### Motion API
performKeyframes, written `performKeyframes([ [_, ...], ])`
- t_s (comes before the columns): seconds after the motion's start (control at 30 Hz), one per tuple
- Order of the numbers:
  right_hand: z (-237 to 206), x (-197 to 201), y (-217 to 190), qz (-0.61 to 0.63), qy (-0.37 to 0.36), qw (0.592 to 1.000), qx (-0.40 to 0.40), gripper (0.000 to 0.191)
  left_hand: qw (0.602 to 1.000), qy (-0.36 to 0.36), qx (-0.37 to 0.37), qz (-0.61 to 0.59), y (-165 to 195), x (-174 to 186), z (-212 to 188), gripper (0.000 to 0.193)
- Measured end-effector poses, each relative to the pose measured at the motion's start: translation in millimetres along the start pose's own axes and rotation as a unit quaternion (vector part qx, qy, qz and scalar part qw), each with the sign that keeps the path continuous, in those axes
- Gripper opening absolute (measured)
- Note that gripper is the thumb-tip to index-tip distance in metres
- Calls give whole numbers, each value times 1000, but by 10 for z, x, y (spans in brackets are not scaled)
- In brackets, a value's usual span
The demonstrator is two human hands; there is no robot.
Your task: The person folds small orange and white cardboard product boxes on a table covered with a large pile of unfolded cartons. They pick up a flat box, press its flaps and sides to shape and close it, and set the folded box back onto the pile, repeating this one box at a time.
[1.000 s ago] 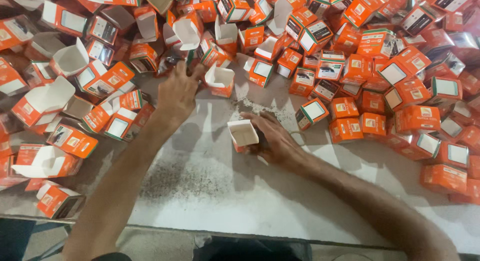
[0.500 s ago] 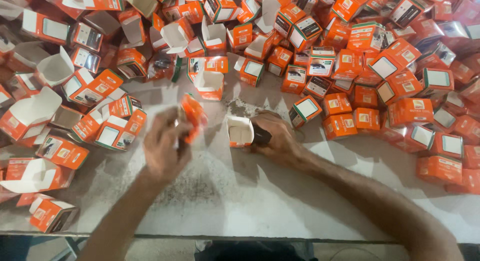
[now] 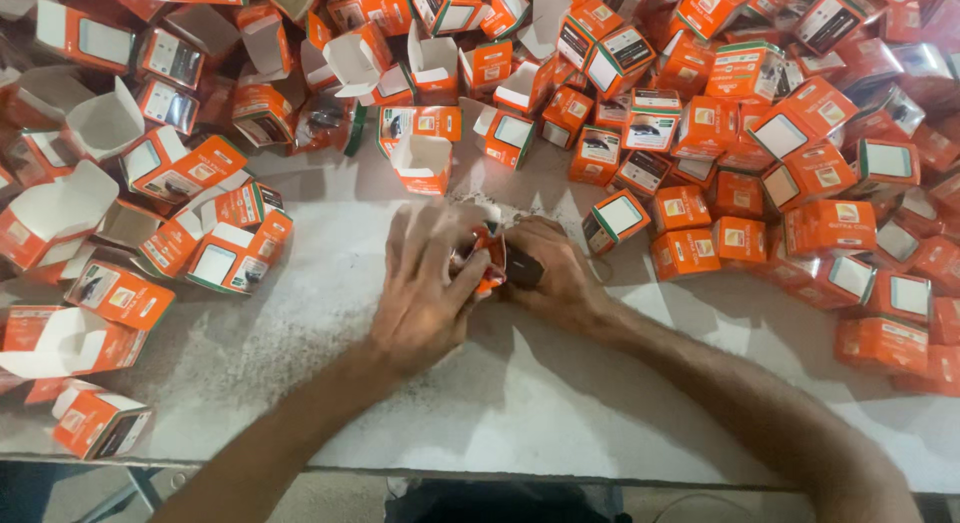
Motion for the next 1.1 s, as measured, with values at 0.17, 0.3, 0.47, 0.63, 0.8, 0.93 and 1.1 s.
performKeyframes([
  [0.17,-3,15,-96,13,7,1000,23,56,993,-18,104,-44,-47,-175,142,14],
  [0.3,-5,6,-130,-22,11,999,24,57,974,-3,184,-135,-114,-287,116,19],
  [0.47,-93,-36,-10,-32,17,999,0,64,823,-115,414,-371,-256,-548,-147,49],
  [0.63,-154,-139,111,16,67,996,-63,70,815,-91,364,-442,-392,-767,-45,23],
  [0.8,-129,-106,-87,-132,37,988,67,60,824,-106,360,-425,-347,-740,39,25],
  [0.93,-82,-103,-215,-159,23,984,80,53,795,-159,286,-511,-433,-538,21,46],
  [1.1,-67,-118,-242,-182,13,981,62,55,672,-177,324,-642,-622,-553,-40,32],
])
Point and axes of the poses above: each hand's wrist, its own z-axis towards the middle knuckle, its own x-axis out of the back of the hand, y = z × x, the point moved 3 cm from there along z, towards the middle knuckle, and after that the axes turned 10 degrees about z, right-handed, at the moved point
